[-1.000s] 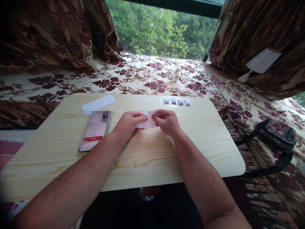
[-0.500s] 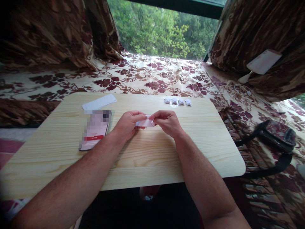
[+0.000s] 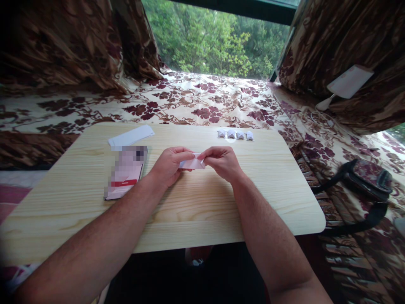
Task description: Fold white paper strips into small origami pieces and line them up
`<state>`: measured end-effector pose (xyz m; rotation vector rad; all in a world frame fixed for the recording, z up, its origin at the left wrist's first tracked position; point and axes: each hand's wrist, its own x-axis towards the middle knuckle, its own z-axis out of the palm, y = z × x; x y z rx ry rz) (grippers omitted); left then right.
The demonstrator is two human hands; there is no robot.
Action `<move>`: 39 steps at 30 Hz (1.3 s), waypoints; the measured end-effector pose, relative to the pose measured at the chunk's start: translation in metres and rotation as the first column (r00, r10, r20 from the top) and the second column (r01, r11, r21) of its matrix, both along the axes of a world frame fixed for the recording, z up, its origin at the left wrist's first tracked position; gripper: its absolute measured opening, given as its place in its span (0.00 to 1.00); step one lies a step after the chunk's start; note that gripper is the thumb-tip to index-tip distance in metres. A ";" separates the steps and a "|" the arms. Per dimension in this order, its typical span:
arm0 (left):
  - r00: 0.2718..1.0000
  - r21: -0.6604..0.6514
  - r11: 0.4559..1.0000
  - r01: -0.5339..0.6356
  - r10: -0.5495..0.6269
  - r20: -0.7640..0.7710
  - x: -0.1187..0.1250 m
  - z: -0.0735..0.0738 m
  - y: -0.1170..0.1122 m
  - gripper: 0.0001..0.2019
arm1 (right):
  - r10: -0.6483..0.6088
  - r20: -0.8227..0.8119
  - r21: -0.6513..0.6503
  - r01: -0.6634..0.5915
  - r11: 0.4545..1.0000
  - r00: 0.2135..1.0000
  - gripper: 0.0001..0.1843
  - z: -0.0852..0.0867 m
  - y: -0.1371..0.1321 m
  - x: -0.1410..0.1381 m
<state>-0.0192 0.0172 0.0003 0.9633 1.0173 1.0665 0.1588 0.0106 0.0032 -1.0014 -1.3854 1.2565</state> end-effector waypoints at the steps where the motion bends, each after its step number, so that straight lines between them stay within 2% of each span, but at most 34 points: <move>1: 1.000 0.006 1.000 0.007 -0.007 0.000 0.000 0.000 0.000 0.09 | -0.003 0.001 -0.004 0.003 1.000 1.000 0.07 0.000 0.000 0.000; 6: 0.998 0.048 0.997 0.066 -0.066 -0.005 0.001 0.002 -0.003 0.12 | -0.019 0.005 -0.008 0.019 1.000 1.000 0.06 0.003 0.000 0.001; 11: 0.997 0.084 0.995 0.061 -0.058 -0.045 0.001 0.001 -0.005 0.15 | 0.013 0.038 0.006 -0.013 1.000 0.999 0.06 0.004 -0.001 0.002; 13: 0.999 0.110 0.993 0.029 -0.024 -0.046 0.002 -0.001 -0.004 0.15 | 0.017 0.038 0.019 -0.018 1.000 0.999 0.05 0.004 -0.001 0.001; 18: 0.993 0.166 0.979 -0.119 0.118 0.014 0.004 -0.007 0.000 0.14 | 0.002 -0.047 0.044 0.000 0.999 0.999 0.13 -0.001 0.001 -0.004; 22: 0.970 0.204 0.948 -0.244 0.234 0.072 0.006 -0.007 0.001 0.14 | -0.018 -0.074 -0.035 0.015 0.999 0.997 0.22 -0.003 0.002 -0.007; 25: 0.959 0.211 0.937 -0.279 0.263 0.102 0.007 -0.006 0.000 0.13 | -0.026 -0.032 -0.086 0.024 0.996 0.999 0.18 -0.003 0.002 -0.007; 31: 0.984 0.185 0.966 -0.179 0.179 0.016 0.008 -0.004 -0.003 0.12 | -0.100 0.009 -0.028 0.101 0.995 0.995 0.14 0.001 0.000 -0.005; 36: 0.984 0.235 0.966 -0.108 0.137 -0.110 0.009 -0.002 -0.007 0.13 | -0.065 0.084 0.030 0.063 0.998 0.994 0.12 0.001 -0.002 -0.007; 39: 0.983 0.248 0.961 -0.124 0.153 -0.101 0.009 -0.003 -0.007 0.13 | -0.048 0.075 0.030 0.046 0.998 0.996 0.13 0.000 -0.003 -0.008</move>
